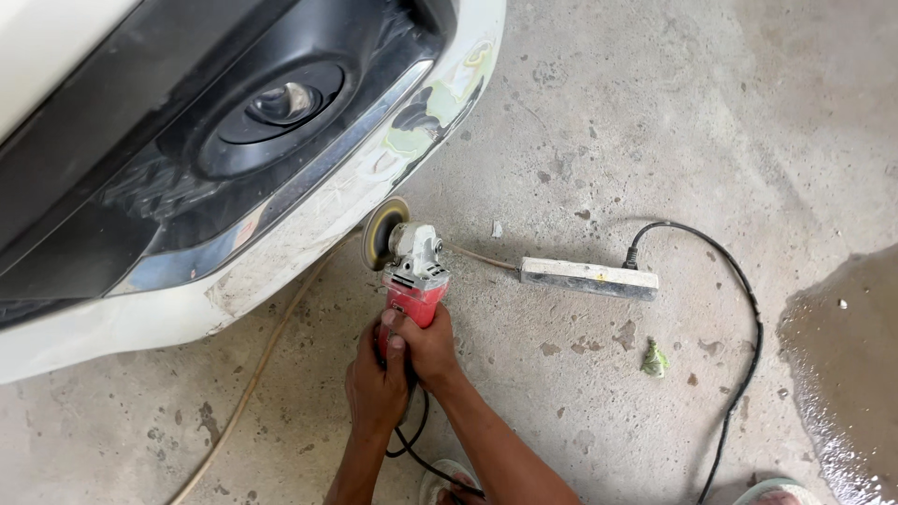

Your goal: The person uses a red angle grinder with a sanding disc to sand the front bumper of a white car. The person moves the tool across the surface to smooth the area, occasionally pausing to wipe the surface with their hand.

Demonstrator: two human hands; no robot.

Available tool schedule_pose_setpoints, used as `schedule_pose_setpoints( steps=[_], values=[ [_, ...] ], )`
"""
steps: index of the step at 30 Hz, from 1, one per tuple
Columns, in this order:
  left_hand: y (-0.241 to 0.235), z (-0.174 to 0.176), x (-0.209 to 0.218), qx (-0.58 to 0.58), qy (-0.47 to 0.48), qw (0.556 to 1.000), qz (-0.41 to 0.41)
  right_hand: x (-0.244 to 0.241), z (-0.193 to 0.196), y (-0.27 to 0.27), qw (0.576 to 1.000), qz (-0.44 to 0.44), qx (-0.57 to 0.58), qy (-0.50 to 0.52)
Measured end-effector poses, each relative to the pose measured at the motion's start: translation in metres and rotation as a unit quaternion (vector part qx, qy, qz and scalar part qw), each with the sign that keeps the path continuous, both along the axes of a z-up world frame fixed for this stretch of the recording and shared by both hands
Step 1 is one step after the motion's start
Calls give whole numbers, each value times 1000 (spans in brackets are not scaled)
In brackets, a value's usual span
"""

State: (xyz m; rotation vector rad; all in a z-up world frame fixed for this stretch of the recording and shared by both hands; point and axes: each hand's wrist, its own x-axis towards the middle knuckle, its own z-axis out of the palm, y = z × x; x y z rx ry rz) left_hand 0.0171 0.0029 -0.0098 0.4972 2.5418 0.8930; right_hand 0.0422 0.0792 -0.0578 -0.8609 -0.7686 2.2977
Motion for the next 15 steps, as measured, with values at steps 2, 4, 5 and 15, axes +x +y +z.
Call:
schedule_pose_setpoints(
  steps=[2,4,5,15],
  values=[
    [6,2,-4,-17,3,1000,4,-4,1,6,1000,1,-23,8],
    [12,4,-6,-5,58,998,-37,-5,5,14,998,-13,-30,61],
    [17,6,-9,-9,55,998,-38,-7,4,17,998,-14,-34,57],
    [-11,7,-9,-105,121,987,-17,-16,1,-12,990,4,-74,118]
  ],
)
